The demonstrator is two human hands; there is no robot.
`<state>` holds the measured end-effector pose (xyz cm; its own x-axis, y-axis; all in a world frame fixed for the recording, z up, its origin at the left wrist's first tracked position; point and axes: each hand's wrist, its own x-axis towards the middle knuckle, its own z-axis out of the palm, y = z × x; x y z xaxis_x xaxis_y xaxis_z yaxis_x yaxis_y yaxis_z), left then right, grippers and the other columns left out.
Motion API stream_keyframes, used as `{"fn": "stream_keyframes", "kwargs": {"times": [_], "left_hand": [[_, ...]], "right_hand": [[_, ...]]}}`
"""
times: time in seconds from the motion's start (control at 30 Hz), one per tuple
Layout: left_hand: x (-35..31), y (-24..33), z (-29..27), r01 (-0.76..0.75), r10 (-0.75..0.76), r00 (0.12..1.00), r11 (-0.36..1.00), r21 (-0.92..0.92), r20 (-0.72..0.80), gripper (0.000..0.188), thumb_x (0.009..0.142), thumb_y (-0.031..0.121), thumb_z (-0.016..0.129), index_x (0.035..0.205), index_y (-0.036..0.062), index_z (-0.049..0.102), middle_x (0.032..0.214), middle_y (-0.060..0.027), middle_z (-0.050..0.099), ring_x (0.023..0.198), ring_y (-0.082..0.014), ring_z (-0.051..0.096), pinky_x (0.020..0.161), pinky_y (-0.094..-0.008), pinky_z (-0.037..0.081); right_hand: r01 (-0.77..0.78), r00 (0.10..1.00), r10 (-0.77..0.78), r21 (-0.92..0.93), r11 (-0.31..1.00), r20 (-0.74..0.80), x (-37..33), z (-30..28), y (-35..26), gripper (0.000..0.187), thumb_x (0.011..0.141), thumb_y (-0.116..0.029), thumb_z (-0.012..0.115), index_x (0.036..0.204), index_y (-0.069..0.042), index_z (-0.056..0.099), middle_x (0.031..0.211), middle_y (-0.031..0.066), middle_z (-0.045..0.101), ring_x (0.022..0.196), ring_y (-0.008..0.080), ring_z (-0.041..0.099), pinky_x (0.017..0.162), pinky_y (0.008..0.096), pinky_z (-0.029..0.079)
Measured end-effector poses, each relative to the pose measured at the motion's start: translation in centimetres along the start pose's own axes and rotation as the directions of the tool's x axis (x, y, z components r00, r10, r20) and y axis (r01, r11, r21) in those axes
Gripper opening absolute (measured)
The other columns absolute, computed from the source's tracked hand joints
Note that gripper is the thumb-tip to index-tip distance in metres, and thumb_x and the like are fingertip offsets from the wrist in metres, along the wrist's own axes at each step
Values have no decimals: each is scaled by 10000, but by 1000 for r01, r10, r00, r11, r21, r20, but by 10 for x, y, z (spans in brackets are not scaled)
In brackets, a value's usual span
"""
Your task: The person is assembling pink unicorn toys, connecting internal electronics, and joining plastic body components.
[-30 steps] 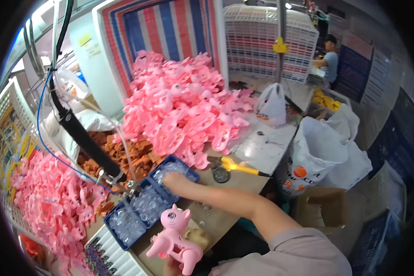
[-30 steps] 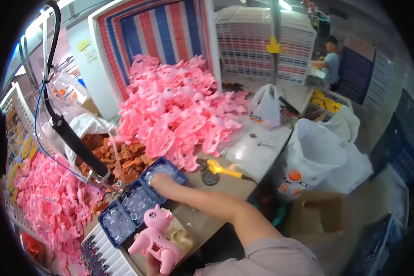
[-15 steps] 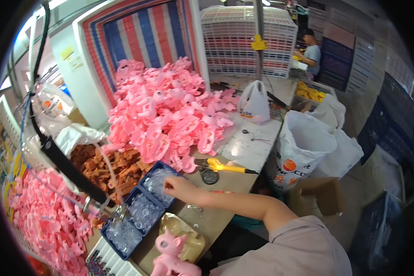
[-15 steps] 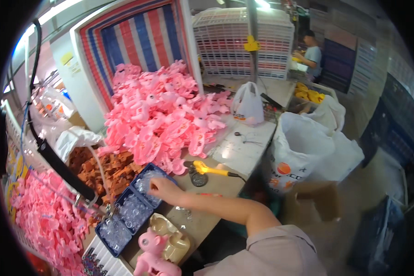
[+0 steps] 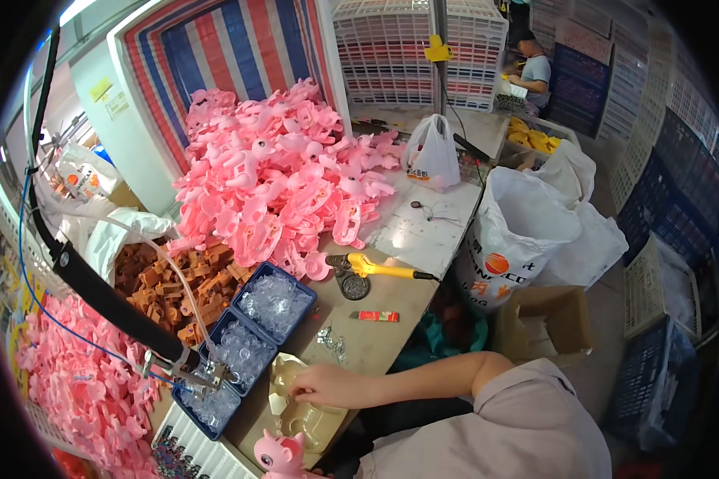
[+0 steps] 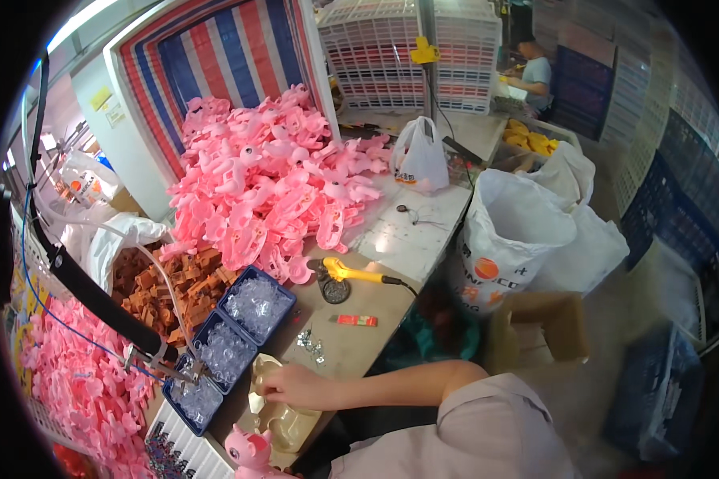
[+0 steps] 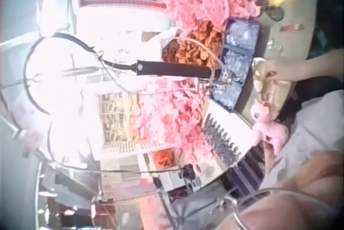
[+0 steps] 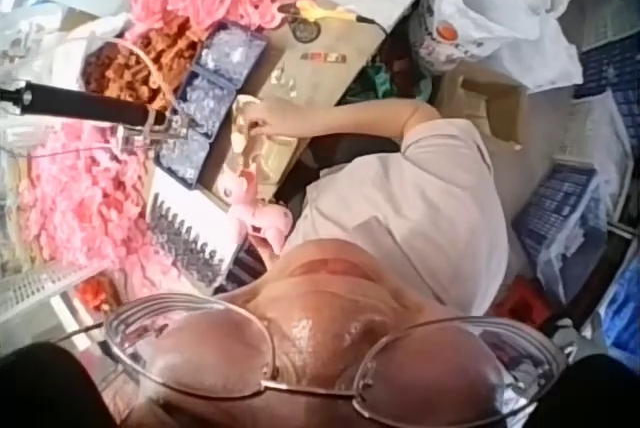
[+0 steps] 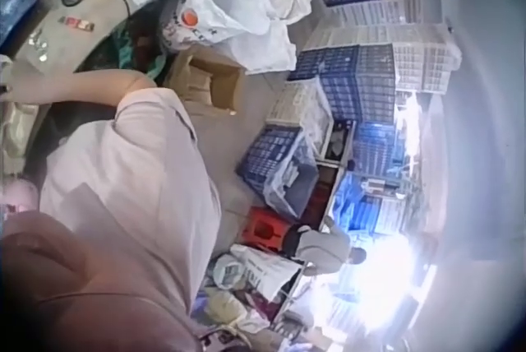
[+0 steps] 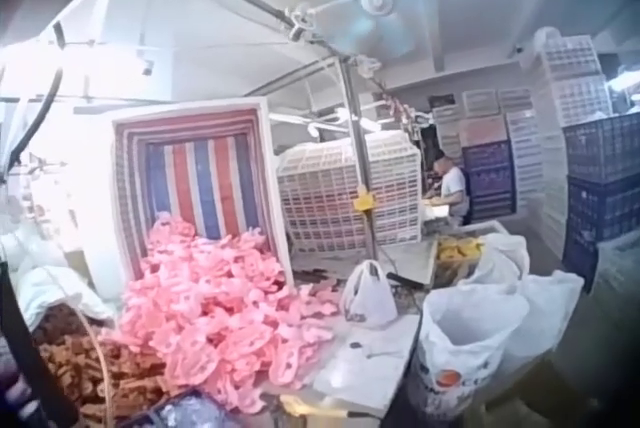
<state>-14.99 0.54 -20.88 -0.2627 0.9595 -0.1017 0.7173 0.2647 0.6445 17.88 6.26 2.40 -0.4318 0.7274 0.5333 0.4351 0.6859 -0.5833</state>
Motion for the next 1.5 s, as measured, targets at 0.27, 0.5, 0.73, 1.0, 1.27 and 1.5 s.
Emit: {"fn": "stream_keyframes", "kwargs": {"times": [0.27, 0.5, 0.73, 1.0, 1.27, 1.5], "left_hand": [[-124, 186, -87, 233, -125, 971, 339, -912, 202, 641, 839, 461, 678, 1294, 92, 421, 978, -46, 537, 780, -98, 549, 575, -191, 442], [-111, 228, -90, 210, -20, 976, 368, -906, 218, 393, 937, 213, 590, 1237, 10, 438, 1078, -59, 563, 905, -110, 580, 705, -242, 492], [-112, 219, -104, 89, -1, 996, 182, -979, 90, 681, 810, 141, 671, 1380, 19, 319, 1302, -113, 468, 1210, -217, 483, 1015, -358, 423], [-109, 192, -104, 27, 56, 997, 393, -919, 53, 980, 711, 238, 791, 1438, 45, 165, 1316, -114, 450, 1213, -231, 474, 1030, -359, 398], [-108, 194, -133, -310, 339, 926, 934, -180, 165, 999, 554, 432, 888, 1335, 33, 410, 1257, -170, 498, 1174, -328, 496, 1008, -500, 377], [-109, 179, -105, 233, 68, 943, 564, -792, 326, 607, 644, 346, 766, 1131, 53, 554, 1121, -147, 565, 1061, -289, 545, 895, -394, 447]], "right_hand": [[-280, 956, 264, 663, 694, 127, -12, 9, -76, 212, 839, -210, 690, 863, -12, 615, 832, 65, 618, 827, 140, 589, 734, 283, 468], [-283, 956, 285, 464, 840, 68, 3, 15, -63, 130, 831, -127, 696, 865, -32, 614, 950, 67, 547, 897, 166, 537, 764, 281, 439], [-362, 932, 315, 526, 770, 179, 4, 43, -83, 130, 795, -70, 720, 838, -3, 618, 980, 81, 502, 767, 134, 524, 639, 244, 444], [-372, 906, 254, 352, 859, 338, 14, 42, -80, 632, 734, -172, 785, 1247, -44, 439, 1210, 96, 472, 1134, 199, 467, 948, 328, 373], [-805, 594, 346, 542, 242, 726, 19, 39, -90, 862, 708, -243, 819, 1375, 14, 338, 1321, 123, 473, 1208, 224, 483, 1002, 352, 405], [-624, 741, 494, 738, 256, 456, 27, 29, -38, 680, 882, -411, 623, 1352, 11, 373, 1293, 137, 502, 1157, 245, 525, 974, 350, 428]]}}
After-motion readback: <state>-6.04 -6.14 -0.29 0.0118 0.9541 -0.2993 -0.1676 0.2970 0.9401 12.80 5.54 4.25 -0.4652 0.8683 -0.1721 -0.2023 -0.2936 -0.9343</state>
